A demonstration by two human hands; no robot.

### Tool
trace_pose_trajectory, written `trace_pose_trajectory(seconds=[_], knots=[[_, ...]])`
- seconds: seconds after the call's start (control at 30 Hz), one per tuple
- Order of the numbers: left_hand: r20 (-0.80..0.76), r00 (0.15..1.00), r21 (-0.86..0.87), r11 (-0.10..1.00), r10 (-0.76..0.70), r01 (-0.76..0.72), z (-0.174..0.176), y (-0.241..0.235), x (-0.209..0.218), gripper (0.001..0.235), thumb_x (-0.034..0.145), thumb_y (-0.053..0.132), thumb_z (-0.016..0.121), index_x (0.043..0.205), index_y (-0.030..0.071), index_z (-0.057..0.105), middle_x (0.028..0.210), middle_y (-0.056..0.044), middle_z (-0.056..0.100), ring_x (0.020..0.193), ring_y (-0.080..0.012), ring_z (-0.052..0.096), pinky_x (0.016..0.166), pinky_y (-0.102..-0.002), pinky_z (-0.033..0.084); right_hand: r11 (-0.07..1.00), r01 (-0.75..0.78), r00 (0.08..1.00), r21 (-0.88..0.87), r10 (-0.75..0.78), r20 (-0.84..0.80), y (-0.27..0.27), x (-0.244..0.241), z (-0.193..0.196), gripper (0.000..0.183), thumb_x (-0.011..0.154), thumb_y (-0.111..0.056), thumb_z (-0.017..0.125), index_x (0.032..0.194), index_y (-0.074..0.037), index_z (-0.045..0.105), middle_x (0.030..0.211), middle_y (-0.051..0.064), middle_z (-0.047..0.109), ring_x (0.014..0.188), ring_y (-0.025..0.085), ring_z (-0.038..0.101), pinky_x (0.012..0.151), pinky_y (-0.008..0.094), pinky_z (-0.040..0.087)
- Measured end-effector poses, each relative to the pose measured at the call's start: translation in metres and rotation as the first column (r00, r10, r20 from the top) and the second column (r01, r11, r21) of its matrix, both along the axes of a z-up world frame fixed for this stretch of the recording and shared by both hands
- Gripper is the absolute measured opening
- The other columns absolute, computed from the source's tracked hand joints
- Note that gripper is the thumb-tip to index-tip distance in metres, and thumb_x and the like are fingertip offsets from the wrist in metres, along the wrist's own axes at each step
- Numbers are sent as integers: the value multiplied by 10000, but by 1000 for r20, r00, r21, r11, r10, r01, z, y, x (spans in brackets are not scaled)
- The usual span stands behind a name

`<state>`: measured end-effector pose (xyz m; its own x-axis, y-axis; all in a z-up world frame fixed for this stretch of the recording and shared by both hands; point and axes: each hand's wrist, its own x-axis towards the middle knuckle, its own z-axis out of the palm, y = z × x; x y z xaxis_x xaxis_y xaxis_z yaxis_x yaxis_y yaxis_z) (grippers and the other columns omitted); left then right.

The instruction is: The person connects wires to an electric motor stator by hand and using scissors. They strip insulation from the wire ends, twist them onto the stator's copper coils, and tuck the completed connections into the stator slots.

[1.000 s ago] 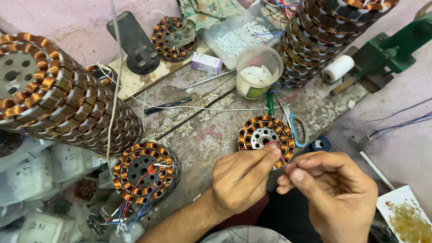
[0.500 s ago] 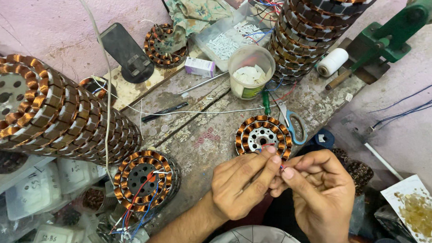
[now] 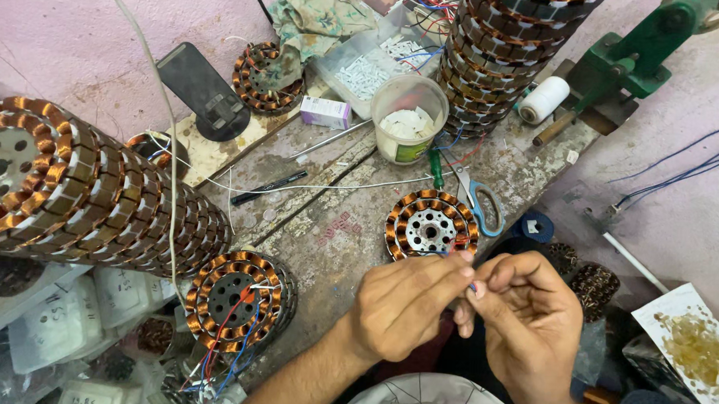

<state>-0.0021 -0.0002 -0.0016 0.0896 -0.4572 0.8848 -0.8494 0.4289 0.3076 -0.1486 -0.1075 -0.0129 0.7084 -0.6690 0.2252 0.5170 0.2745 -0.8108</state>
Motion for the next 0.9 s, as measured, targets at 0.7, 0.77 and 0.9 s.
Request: trace_pose_trajectory(seconds=[0.7, 0.77, 0.9], knots=[[-535, 837, 78, 980, -114, 183, 15, -5, -9, 218, 884, 10, 831, 1087, 1, 752, 1124, -146, 753, 1000, -206, 752, 867, -298, 607, -13, 32, 989, -999, -141, 34, -52, 16, 101, 222, 771, 15, 765, 972, 24, 670, 871, 107, 636, 674, 244, 642, 559, 345, 497], [-731, 673, 70, 970, -110, 235, 13, -9, -10, 204, 870, 11, 817, 1068, -3, 769, 1131, -114, 730, 935, -139, 709, 793, -253, 576, 0, 22, 987, -1000, -160, 21, -55, 21, 103, 233, 753, 33, 737, 977, 14, 678, 899, 108, 646, 709, 264, 660, 581, 355, 511], [-851, 513, 202, 972, 115, 118, 6, -20, -5, 210, 768, 33, 859, 970, 10, 806, 1046, -26, 631, 666, -52, 552, 559, -197, 426, 59, 32, 967, -998, -256, 16, -57, 27, 107, 232, 791, 66, 684, 1014, 5, 663, 1032, 140, 668, 800, 265, 715, 659, 333, 567]])
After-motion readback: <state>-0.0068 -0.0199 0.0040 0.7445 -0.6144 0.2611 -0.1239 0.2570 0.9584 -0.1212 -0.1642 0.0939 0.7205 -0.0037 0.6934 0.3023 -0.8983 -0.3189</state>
